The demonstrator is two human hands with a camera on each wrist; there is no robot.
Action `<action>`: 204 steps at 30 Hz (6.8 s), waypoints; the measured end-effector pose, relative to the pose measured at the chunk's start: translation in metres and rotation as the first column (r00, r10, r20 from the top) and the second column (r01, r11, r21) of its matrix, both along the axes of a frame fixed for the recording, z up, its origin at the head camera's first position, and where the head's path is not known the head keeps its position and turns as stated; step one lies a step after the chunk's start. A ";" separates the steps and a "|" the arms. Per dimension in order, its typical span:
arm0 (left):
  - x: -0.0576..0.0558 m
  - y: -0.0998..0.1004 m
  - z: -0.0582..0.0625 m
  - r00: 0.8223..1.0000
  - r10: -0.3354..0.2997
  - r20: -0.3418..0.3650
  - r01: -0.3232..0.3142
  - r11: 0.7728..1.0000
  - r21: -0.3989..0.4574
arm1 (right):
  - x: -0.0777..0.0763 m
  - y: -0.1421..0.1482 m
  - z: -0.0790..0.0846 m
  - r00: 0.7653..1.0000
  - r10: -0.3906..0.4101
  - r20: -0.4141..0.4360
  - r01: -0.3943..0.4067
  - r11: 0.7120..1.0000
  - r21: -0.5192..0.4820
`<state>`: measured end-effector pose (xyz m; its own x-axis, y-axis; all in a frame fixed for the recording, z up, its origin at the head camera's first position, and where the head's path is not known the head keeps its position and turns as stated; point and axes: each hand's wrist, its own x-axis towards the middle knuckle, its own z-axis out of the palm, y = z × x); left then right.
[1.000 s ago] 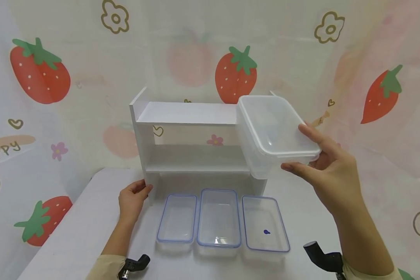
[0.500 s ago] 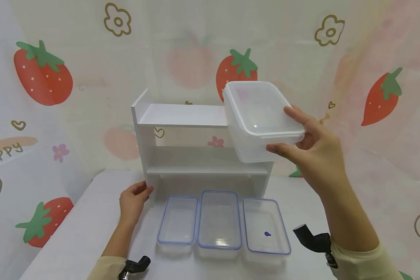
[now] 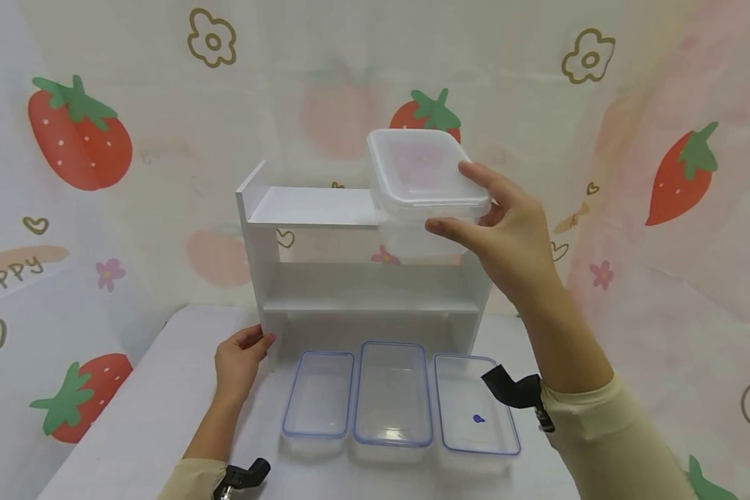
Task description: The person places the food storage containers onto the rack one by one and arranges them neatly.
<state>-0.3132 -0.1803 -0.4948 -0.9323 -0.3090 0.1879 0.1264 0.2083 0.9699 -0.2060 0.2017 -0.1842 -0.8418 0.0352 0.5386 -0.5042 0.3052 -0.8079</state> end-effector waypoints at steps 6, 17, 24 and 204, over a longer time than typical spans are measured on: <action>-0.001 0.001 0.000 1.000 0.014 -0.010 -0.014 0.999 -0.049 | -0.012 -0.020 0.006 1.000 -0.022 0.020 0.021 0.998 0.062; -0.002 0.002 -0.003 0.999 0.029 -0.014 -0.030 0.998 -0.063 | -0.040 -0.050 0.004 0.997 -0.039 0.066 0.032 0.993 0.113; -0.001 0.001 -0.002 0.999 0.026 -0.027 -0.027 0.999 -0.044 | -0.057 -0.068 0.002 0.997 0.006 0.074 -0.010 0.999 0.051; -0.006 0.003 -0.003 1.000 0.014 -0.012 -0.015 0.997 -0.078 | 0.054 0.106 -0.288 0.996 -0.060 -0.070 0.077 0.961 0.267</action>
